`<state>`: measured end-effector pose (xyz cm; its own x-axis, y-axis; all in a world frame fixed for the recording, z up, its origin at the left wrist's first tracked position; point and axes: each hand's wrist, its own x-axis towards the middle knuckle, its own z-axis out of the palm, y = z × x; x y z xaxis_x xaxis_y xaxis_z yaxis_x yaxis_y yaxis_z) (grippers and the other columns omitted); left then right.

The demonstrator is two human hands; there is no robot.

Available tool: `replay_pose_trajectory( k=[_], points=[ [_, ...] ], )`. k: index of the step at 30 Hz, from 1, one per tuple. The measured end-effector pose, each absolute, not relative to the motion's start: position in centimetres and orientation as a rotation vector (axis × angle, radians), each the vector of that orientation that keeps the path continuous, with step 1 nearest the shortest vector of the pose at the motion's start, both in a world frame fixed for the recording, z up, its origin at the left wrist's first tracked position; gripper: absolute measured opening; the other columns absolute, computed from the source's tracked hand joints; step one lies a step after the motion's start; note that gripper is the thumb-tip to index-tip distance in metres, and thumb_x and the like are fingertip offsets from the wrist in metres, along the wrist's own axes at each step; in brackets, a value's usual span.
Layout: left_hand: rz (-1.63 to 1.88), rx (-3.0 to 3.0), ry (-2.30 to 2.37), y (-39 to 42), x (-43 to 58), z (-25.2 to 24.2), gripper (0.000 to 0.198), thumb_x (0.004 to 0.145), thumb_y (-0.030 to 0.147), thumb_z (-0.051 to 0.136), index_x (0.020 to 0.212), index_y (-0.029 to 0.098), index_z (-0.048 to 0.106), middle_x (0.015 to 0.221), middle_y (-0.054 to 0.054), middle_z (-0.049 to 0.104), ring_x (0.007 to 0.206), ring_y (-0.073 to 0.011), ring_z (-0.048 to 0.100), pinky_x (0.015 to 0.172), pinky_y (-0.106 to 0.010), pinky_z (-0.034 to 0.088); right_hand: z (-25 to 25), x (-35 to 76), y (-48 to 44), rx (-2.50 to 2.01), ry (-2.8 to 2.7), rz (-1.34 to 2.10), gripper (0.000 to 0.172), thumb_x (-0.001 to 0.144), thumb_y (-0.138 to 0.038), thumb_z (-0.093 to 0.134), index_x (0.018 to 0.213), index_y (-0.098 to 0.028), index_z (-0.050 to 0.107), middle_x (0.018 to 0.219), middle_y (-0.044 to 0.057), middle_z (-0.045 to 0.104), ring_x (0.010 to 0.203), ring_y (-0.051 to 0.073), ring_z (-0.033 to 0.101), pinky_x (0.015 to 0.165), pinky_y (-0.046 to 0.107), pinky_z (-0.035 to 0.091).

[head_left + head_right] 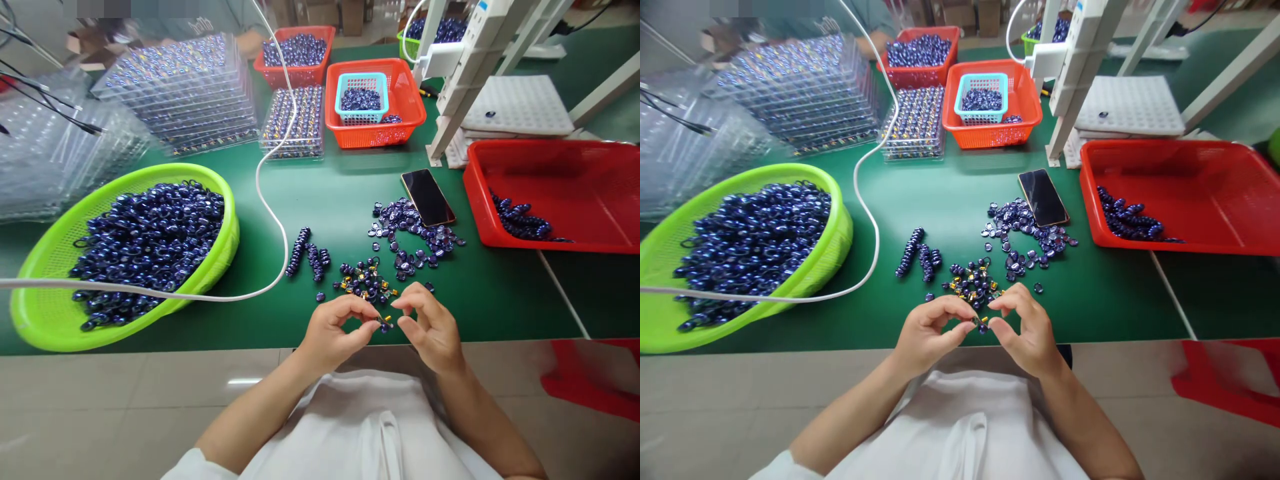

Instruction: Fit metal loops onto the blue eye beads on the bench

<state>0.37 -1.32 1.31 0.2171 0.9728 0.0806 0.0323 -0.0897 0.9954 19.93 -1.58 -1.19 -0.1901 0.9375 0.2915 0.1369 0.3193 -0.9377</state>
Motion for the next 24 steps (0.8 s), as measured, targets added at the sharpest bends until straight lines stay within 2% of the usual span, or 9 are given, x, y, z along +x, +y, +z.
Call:
replay_pose_trajectory(
  k=[4, 9, 14, 19, 24],
  points=[
    [1.282, 1.701, 0.956, -1.7, 0.7, 1.3, 0.019, 0.075, 0.0, 0.067, 0.086, 0.016, 0.07, 0.079, -0.008, 0.074, 0.074, -0.0171, 0.069, 0.069, -0.029, 0.056, -0.6, 19.3, -1.7, -1.031, -1.614, 1.077, 0.013, 0.09, -0.023, 0.065, 0.102, -0.026, 0.063, 0.104, 0.005, 0.062, 0.102, 0.021, 0.059, 0.088, 0.036, 0.048],
    [1.423, 1.659, 0.989, -1.9, 0.8, 0.8, 0.026, 0.075, -0.004, 0.064, 0.088, 0.018, 0.071, 0.08, -0.006, 0.074, 0.073, -0.0167, 0.07, 0.067, -0.028, 0.057, -0.3, 18.5, -2.0, -1.062, -1.619, 1.15, 0.007, 0.092, -0.019, 0.062, 0.095, -0.025, 0.064, 0.095, 0.002, 0.066, 0.092, 0.018, 0.063, 0.084, 0.033, 0.05],
    [1.494, 1.545, 0.951, -2.7, 0.7, -0.1, 0.028, 0.078, -0.001, 0.066, 0.093, 0.021, 0.075, 0.084, -0.006, 0.077, 0.077, -0.0176, 0.072, 0.072, -0.029, 0.058, -0.5, 17.7, -2.6, -1.025, -1.604, 1.133, 0.012, 0.09, -0.017, 0.064, 0.099, -0.025, 0.063, 0.1, 0.003, 0.066, 0.097, 0.019, 0.063, 0.087, 0.034, 0.051],
    [1.341, 1.382, 1.055, -4.3, 0.2, -0.8, 0.021, 0.087, 0.009, 0.064, 0.098, 0.022, 0.076, 0.092, -0.007, 0.079, 0.084, -0.0197, 0.073, 0.076, -0.032, 0.059, -1.0, 17.1, -3.1, -1.031, -1.621, 1.082, 0.011, 0.092, -0.014, 0.059, 0.096, -0.024, 0.061, 0.099, 0.004, 0.065, 0.096, 0.019, 0.063, 0.084, 0.034, 0.051],
    [1.231, 1.702, 1.348, -3.7, -2.9, -0.9, 0.021, 0.088, 0.015, 0.064, 0.105, 0.023, 0.073, 0.102, -0.01, 0.076, 0.097, -0.0238, 0.07, 0.089, -0.04, 0.056, -1.0, 18.4, -2.9, -1.045, -1.737, 1.082, 0.012, 0.095, -0.014, 0.051, 0.099, -0.023, 0.057, 0.108, 0.007, 0.064, 0.104, 0.022, 0.061, 0.092, 0.038, 0.048]
  ],
)
